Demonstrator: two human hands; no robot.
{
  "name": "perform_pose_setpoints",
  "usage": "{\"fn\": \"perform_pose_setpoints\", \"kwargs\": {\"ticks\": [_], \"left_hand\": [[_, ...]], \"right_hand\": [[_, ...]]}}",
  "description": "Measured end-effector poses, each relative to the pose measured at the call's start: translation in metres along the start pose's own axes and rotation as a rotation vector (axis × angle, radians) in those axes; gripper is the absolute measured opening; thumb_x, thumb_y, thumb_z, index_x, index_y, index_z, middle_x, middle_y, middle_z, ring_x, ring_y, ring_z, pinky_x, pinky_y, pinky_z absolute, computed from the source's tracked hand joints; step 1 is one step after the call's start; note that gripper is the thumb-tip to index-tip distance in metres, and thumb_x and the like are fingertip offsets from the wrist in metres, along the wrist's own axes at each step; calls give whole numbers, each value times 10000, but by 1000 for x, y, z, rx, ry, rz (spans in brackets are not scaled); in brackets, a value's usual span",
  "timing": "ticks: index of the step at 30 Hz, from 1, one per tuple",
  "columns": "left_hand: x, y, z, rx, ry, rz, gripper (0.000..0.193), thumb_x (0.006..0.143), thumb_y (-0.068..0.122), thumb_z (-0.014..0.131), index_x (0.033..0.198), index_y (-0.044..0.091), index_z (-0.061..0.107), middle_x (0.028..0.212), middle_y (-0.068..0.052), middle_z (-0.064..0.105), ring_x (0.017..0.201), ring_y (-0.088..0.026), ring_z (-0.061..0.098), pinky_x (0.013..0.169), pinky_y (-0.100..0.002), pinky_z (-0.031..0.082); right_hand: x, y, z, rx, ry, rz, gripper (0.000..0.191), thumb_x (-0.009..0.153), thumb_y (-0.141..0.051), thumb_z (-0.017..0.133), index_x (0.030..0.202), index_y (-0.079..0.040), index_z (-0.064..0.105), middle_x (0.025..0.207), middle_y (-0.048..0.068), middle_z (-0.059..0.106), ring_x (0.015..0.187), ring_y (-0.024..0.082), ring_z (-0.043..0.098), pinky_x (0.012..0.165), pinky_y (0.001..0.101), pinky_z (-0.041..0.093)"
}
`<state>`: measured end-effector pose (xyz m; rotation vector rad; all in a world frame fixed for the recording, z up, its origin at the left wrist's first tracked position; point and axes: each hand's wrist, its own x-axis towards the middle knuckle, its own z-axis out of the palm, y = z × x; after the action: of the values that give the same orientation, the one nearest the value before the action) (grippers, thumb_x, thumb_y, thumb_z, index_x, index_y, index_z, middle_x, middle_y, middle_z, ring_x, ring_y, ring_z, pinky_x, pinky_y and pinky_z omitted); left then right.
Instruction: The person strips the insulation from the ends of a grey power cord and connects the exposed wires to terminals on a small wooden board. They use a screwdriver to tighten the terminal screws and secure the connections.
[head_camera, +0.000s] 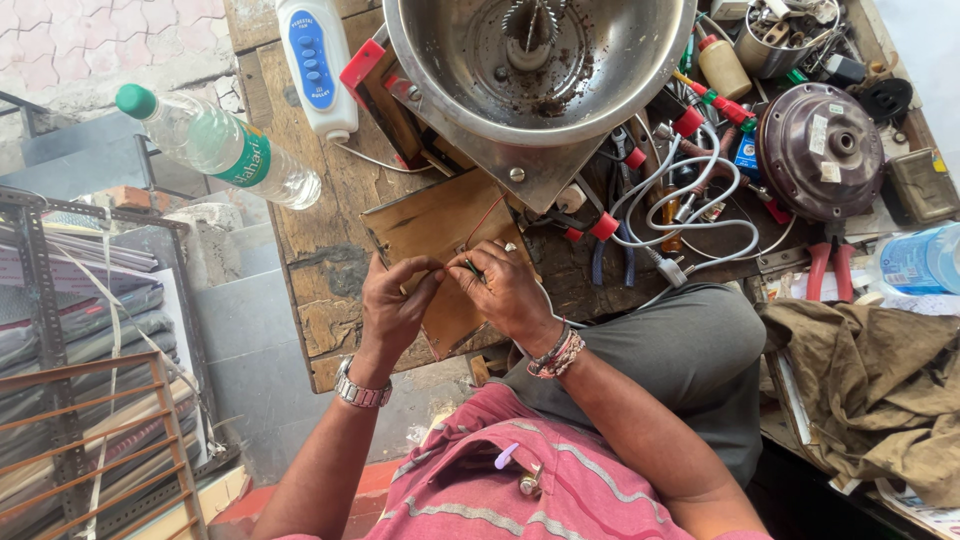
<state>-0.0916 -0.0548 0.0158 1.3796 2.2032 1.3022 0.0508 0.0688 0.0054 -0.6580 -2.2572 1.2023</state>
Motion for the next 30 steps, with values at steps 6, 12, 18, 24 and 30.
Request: {"fn": "perform_pose_setpoints", "kwargs": {"ticks": [6, 12, 18, 24, 30], "left_hand": [[-1, -3, 1, 21, 21, 44, 134, 879, 136, 822, 1003, 104, 782, 964, -75, 744, 977, -254, 610, 851, -373, 499], [-3, -7, 1, -6, 22, 43, 136, 872, 139, 826, 991, 96, 777, 971, -87, 741, 990, -260, 606, 863, -379, 497], [-2, -16, 0, -11, -39, -34, 132, 837, 152, 854, 931, 92, 783, 887, -78, 729, 929, -239, 556, 839, -364, 454], [-6, -26, 2, -114, -41, -108, 171, 818, 194, 869, 935, 103, 783, 903, -53, 661, 941, -193, 538, 827, -324, 449], [-6, -27, 2, -158, -46, -189, 182, 822, 209, 866, 943, 101, 782, 937, -38, 613, 951, -172, 564, 828, -312, 468]], "right_hand": [[0, 1, 1, 11, -11, -41, 145, 962, -206, 701, 1035, -87, 738, 970, 73, 701, 909, 291, 663, 824, 413, 499], [-1, 5, 2, 56, -37, -33, 158, 976, -203, 687, 1059, -73, 722, 1010, 91, 697, 945, 302, 666, 836, 407, 501], [-1, 9, 8, 22, -43, -71, 141, 971, -190, 689, 1048, -78, 728, 1002, 85, 692, 949, 299, 665, 858, 420, 497], [-2, 9, 10, 61, -37, -33, 152, 950, -202, 710, 1031, -75, 730, 970, 79, 684, 917, 291, 658, 821, 408, 508], [-1, 7, 7, 74, -40, -15, 148, 946, -197, 713, 1022, -72, 735, 954, 82, 686, 907, 293, 664, 816, 406, 506]]}}
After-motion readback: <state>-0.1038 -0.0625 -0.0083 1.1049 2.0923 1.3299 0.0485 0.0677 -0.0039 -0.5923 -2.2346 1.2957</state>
